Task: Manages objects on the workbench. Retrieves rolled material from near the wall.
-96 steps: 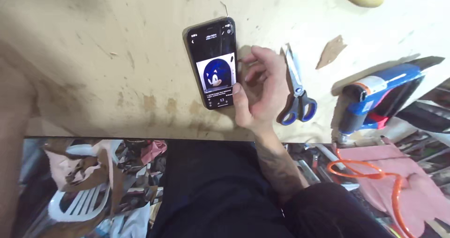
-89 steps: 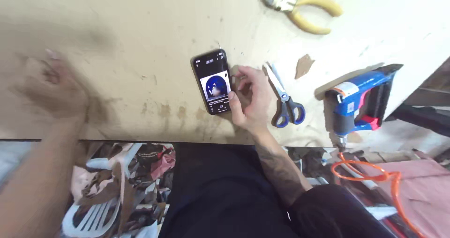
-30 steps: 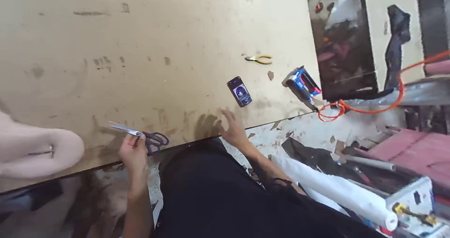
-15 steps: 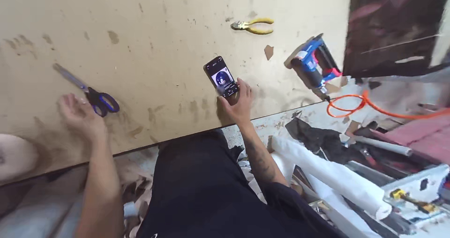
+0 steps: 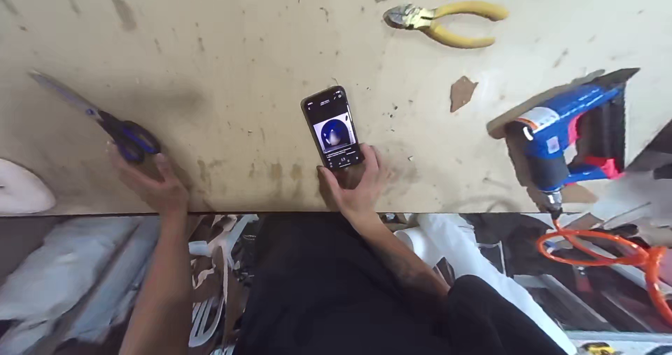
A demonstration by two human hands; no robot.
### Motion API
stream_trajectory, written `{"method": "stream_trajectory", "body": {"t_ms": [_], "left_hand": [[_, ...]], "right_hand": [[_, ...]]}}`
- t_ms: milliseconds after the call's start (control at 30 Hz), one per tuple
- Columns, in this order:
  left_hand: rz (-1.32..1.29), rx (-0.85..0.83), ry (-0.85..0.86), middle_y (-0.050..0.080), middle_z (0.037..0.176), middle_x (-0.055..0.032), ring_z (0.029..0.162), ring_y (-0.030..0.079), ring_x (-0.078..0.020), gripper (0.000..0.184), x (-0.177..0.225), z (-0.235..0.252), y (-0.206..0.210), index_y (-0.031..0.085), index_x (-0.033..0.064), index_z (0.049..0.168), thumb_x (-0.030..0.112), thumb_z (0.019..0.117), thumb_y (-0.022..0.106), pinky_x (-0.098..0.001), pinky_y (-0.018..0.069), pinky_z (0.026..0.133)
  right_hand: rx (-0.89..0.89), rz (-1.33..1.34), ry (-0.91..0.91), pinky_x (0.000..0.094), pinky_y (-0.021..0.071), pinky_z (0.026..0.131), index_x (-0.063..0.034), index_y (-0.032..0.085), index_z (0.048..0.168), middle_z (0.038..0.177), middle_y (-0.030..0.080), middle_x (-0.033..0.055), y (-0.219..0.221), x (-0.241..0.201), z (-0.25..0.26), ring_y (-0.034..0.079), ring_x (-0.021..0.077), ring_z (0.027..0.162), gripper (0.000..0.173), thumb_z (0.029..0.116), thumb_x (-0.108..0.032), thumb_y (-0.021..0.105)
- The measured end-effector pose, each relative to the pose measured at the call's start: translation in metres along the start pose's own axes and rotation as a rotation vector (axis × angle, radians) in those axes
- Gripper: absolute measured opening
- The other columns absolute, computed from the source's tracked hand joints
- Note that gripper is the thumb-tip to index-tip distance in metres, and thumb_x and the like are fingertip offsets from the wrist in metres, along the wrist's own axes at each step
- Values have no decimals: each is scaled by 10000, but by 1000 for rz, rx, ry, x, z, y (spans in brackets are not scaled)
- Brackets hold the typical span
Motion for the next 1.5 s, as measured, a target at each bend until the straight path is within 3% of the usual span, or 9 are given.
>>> {"method": "stream_trajectory", "body": {"t_ms": [167, 767, 1133, 1333, 1400, 1500], "left_hand": [[8, -3, 9, 331, 1632, -217, 1521, 335, -288, 733, -2, -3, 2, 274, -9, 1591, 439, 1061, 511, -424, 285, 1259], [29, 5, 13, 351, 1619, -223, 1513, 345, -298, 740, -2, -3, 0, 285, -14, 1585, 449, 1055, 514, -423, 288, 1253], [50, 13, -24, 332, 1654, -136, 1524, 329, -273, 729, -2, -1, -2, 298, 82, 1609, 475, 1041, 532, -454, 281, 1254], [41, 37, -45, 353, 1647, -112, 1518, 339, -254, 737, -8, -2, -3, 331, 97, 1597, 511, 1025, 543, -437, 292, 1248], [34, 32, -41, 343, 1653, -113, 1527, 327, -250, 746, -6, -2, -3, 331, 88, 1596, 517, 1024, 544, -433, 288, 1254], [20, 35, -44, 338, 1656, -104, 1523, 333, -241, 745, -6, -1, -2, 325, 98, 1601, 515, 1025, 546, -433, 293, 1251]], "right_hand": [[-17, -47, -1, 582, 466, 966, -69, 547, 1415, 1327, 631, 200, 0, -1, -1, 610, 334, 1189, 887, 760, -591, 838], [-29, -33, -6, 562, 452, 953, -59, 535, 1418, 1316, 615, 196, 3, -3, 0, 594, 319, 1160, 883, 761, -563, 843], [-91, -79, 20, 661, 428, 1020, -24, 508, 1448, 1362, 596, 227, 5, -4, 0, 585, 375, 1237, 917, 793, -591, 808], [-179, 75, -98, 523, 496, 994, -39, 476, 1477, 1384, 570, 233, 2, -7, 23, 585, 348, 1212, 991, 749, -606, 839], [-268, 150, -133, 469, 535, 961, -30, 457, 1484, 1380, 566, 230, -2, -1, 38, 601, 319, 1175, 941, 802, -570, 813], [-302, 174, -198, 406, 573, 865, 6, 506, 1426, 1256, 640, 190, -11, 14, 72, 651, 255, 1047, 624, 971, -389, 667]]}}
Point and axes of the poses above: each hand's wrist, its own z-axis towards the middle knuckle, its own y-axis out of the palm, x = y × z, the point moved 9 cm from there along z, towards the middle knuckle
